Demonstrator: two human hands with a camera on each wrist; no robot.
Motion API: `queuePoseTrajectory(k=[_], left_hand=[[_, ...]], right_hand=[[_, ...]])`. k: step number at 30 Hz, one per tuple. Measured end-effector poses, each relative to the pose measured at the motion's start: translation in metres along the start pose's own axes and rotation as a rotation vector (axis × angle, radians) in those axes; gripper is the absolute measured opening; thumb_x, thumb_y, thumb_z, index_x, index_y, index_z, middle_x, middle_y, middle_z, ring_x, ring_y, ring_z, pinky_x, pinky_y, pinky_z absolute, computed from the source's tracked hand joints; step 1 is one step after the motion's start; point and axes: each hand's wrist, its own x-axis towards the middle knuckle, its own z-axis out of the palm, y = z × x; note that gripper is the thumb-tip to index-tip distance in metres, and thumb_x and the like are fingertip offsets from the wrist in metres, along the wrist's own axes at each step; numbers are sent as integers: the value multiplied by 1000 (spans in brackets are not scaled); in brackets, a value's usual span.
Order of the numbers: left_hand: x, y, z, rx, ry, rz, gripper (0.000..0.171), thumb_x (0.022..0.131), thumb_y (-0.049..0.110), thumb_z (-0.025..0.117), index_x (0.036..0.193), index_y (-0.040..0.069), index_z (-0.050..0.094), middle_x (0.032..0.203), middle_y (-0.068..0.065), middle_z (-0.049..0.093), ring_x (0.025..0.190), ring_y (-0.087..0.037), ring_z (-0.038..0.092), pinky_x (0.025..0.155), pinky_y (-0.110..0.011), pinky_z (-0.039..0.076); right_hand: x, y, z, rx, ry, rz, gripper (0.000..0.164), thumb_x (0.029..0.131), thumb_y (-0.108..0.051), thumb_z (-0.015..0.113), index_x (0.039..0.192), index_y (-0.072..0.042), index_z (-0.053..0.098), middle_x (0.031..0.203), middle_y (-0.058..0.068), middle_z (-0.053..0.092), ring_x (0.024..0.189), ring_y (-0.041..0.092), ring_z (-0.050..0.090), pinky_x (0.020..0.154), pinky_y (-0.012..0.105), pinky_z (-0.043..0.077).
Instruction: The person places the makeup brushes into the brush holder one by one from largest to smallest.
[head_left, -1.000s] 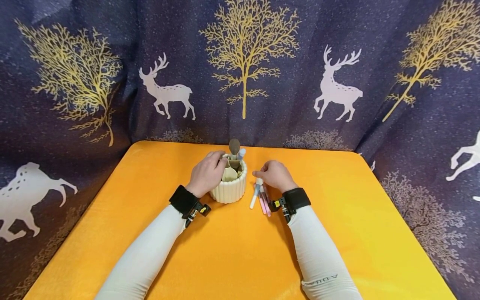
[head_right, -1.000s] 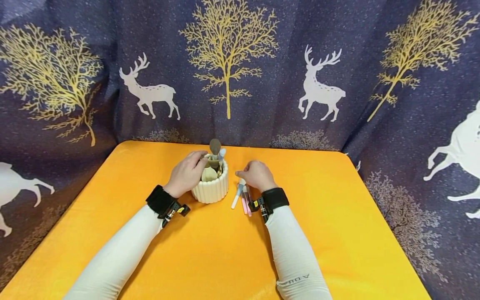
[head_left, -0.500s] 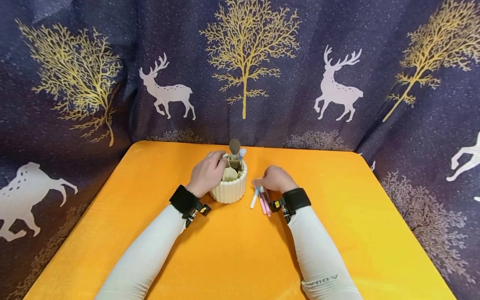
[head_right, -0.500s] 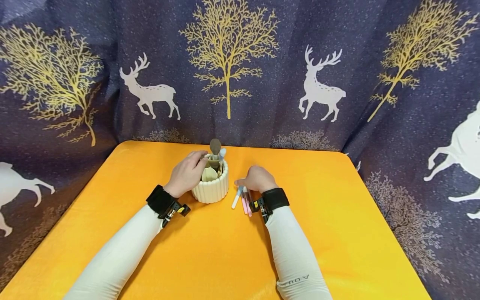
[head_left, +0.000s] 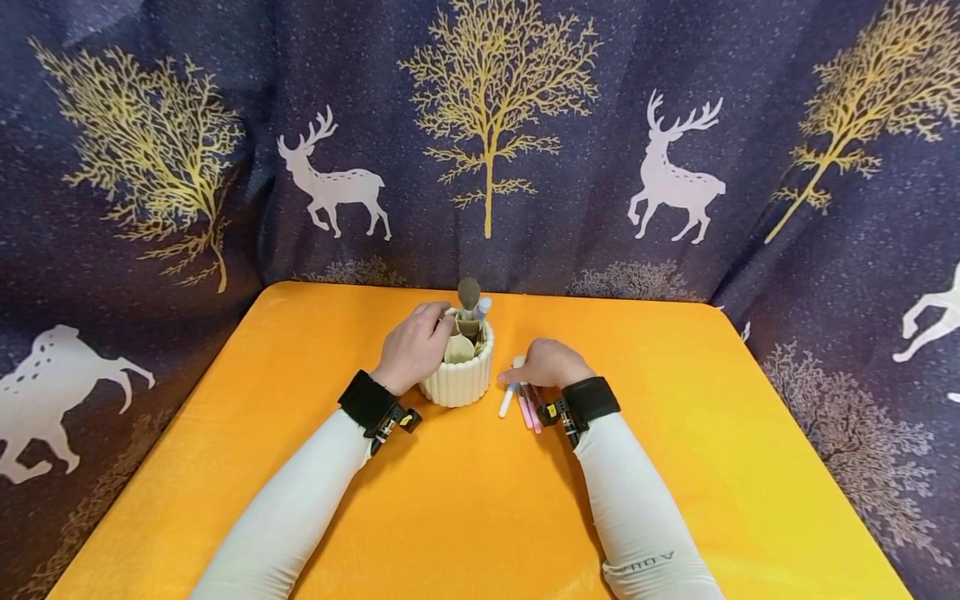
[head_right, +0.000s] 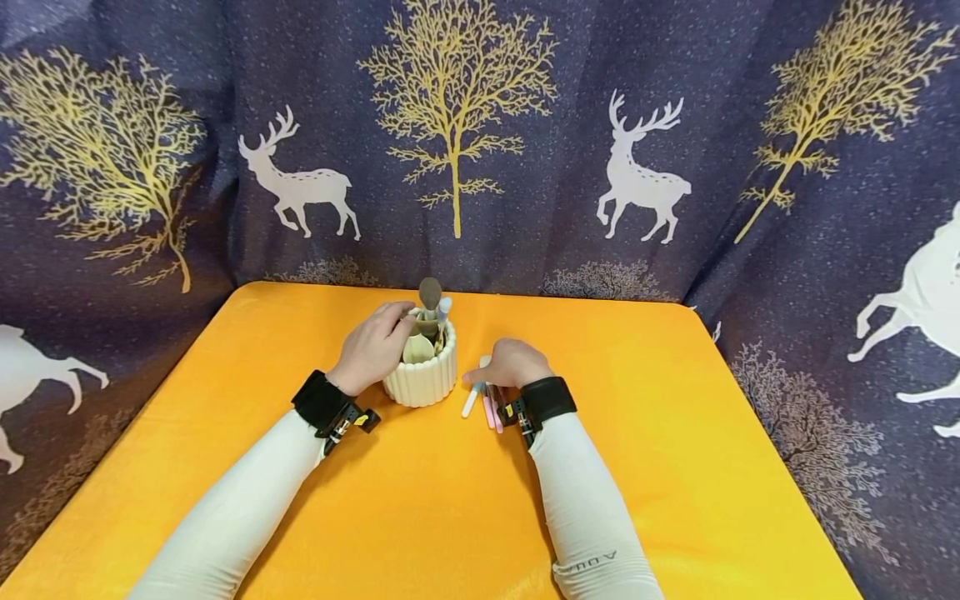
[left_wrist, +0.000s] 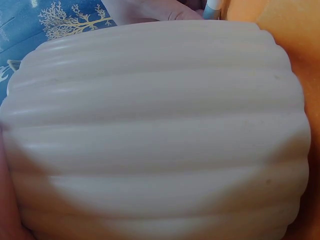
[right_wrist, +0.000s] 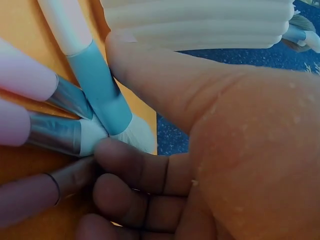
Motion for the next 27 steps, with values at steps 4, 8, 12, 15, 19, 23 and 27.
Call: queuePoseTrajectory(k=[4, 8, 12, 15, 19, 23, 27], left_hand=[[0, 1, 0, 1, 3, -4, 54, 121, 39, 39, 161, 8, 58, 154, -16, 62, 133, -38, 64, 105, -59, 54], [0, 0, 0, -1, 2, -6, 54, 121, 39, 39, 161, 8, 58, 154, -16, 62, 134, -38, 64, 106, -59, 54], [1, -1, 1, -3, 1, -6, 54, 121, 40, 39, 161, 9, 58, 154, -16, 62, 133, -37, 64, 105, -59, 54], [1, -1, 1, -4, 5, -5, 54, 121, 40, 39, 160, 9, 58, 154, -16, 62, 133, -37, 65, 105, -59, 54], [0, -1, 1, -7, 6, -6, 54, 121, 40, 40, 160, 8, 59, 153, -16, 62, 133, -37, 65, 105, -59, 54], [0, -1, 1, -8, 2, -6, 54, 121, 40, 40, 161, 8, 58, 154, -16, 62, 134, -37, 64, 106, -60, 54], [0, -1, 0, 0, -3, -3, 54, 121, 40, 39, 161, 9, 58, 154, -16, 62, 133, -37, 64, 106, -59, 54]], right_hand=[[0, -1, 1, -11, 9, -10, 63, 94, -66, 83, 58, -19, 60, 54, -5, 41, 49, 16, 42, 54, 33, 36], [1, -2, 2, -19, 22, -10, 61, 93, -63, 85, 58, -20, 59, 56, -6, 38, 51, 16, 39, 55, 33, 34], [2, -2, 2, -23, 30, 2, 55, 94, -58, 85, 62, -18, 64, 58, -5, 42, 54, 17, 43, 56, 33, 35], [3, -3, 3, -15, 29, 12, 51, 94, -53, 85, 63, -18, 65, 60, -4, 45, 55, 17, 45, 56, 33, 36], [3, -3, 3, 4, 18, 21, 46, 93, -45, 84, 63, -17, 65, 59, -4, 45, 53, 17, 45, 55, 33, 35], [2, -3, 1, 39, 12, 20, 47, 96, -42, 81, 61, -15, 64, 57, -4, 42, 50, 16, 42, 53, 32, 34], [1, -1, 0, 85, 27, 12, 48, 98, -39, 80, 59, -16, 62, 55, -5, 38, 48, 16, 39, 51, 32, 33]])
